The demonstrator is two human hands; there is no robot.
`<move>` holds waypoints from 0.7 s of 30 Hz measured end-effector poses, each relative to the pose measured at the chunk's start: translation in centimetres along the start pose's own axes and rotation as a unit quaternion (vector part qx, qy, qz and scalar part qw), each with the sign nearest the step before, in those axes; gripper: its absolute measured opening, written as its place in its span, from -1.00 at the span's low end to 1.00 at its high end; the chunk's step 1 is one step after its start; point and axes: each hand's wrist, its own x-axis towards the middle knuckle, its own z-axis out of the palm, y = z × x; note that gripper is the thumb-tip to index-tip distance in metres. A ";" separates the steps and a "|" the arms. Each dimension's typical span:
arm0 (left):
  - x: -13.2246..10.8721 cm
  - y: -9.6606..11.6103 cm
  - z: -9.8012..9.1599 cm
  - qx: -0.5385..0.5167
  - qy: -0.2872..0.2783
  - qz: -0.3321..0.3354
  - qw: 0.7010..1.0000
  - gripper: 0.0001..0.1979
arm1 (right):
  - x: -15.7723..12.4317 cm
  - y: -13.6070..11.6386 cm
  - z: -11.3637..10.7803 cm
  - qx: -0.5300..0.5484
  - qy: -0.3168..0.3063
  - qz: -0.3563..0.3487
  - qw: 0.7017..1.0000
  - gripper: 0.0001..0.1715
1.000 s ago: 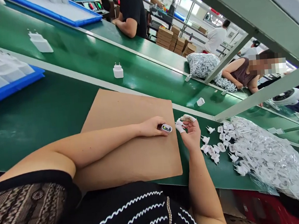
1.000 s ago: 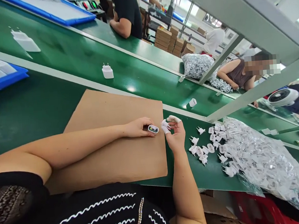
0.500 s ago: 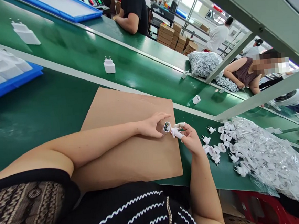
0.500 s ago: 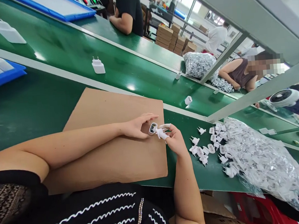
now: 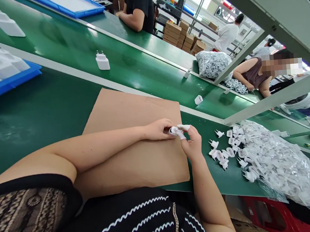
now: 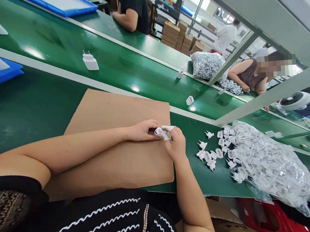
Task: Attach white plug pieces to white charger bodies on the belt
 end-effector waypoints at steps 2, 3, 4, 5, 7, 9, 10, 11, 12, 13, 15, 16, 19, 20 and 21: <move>0.0 0.0 0.0 0.000 -0.002 0.000 1.000 -0.76 | 0.0 -0.2 0.2 -0.023 -0.006 -0.013 1.000 -0.74; 0.0 0.0 0.0 -0.003 -0.001 -0.003 1.000 -0.76 | 0.1 -0.2 0.3 -0.035 -0.009 -0.016 0.999 -0.73; 0.0 0.1 0.0 -0.007 0.001 -0.007 1.000 -0.75 | 0.1 -0.1 0.3 -0.046 -0.012 -0.016 0.999 -0.72; 0.0 0.2 0.0 -0.011 0.003 -0.011 1.000 -0.74 | 0.1 -0.1 0.3 -0.057 -0.016 -0.016 0.998 -0.71; 0.0 0.3 0.0 -0.018 0.002 -0.015 1.000 -0.73 | 0.1 -0.1 0.2 -0.081 -0.025 -0.020 0.996 -0.69; 0.0 0.3 0.0 -0.021 -0.001 -0.014 1.000 -0.74 | 0.1 -0.2 0.0 -0.104 -0.038 -0.030 0.993 -0.66; 0.0 0.3 -0.1 -0.021 -0.002 -0.014 1.000 -0.74 | 0.1 -0.3 0.0 -0.116 -0.044 -0.034 0.992 -0.63; 0.0 0.3 -0.1 -0.021 -0.002 -0.015 1.000 -0.74 | 0.2 -0.5 -0.1 -0.128 -0.049 -0.036 0.990 -0.60; 0.0 0.2 -0.1 -0.020 -0.003 -0.017 1.000 -0.73 | 0.3 -0.7 -0.2 -0.139 -0.054 -0.036 0.988 -0.57; 0.0 0.1 -0.1 -0.020 -0.002 -0.019 1.000 -0.72 | 0.4 -0.9 -0.2 -0.149 -0.058 -0.036 0.987 -0.54; 0.1 0.0 -0.2 -0.020 -0.001 -0.022 1.000 -0.71 | 0.8 -1.3 -0.3 -0.161 -0.063 -0.032 0.984 -0.51; 0.1 -0.1 -0.2 -0.022 -0.001 -0.024 0.999 -0.70 | 1.0 -1.4 -0.4 -0.163 -0.067 -0.028 0.984 -0.52; 0.1 0.0 -0.2 -0.024 -0.003 -0.035 0.999 -0.69 | 1.7 -1.7 -0.5 -0.156 -0.088 -0.007 0.984 -0.58; 0.1 0.0 -0.1 -0.022 -0.003 -0.038 0.999 -0.69 | 1.9 -1.8 -0.6 -0.154 -0.094 0.001 0.984 -0.59; 0.2 0.1 -0.1 -0.020 -0.003 -0.041 0.999 -0.69 | 2.1 -2.0 -0.6 -0.152 -0.099 0.010 0.983 -0.60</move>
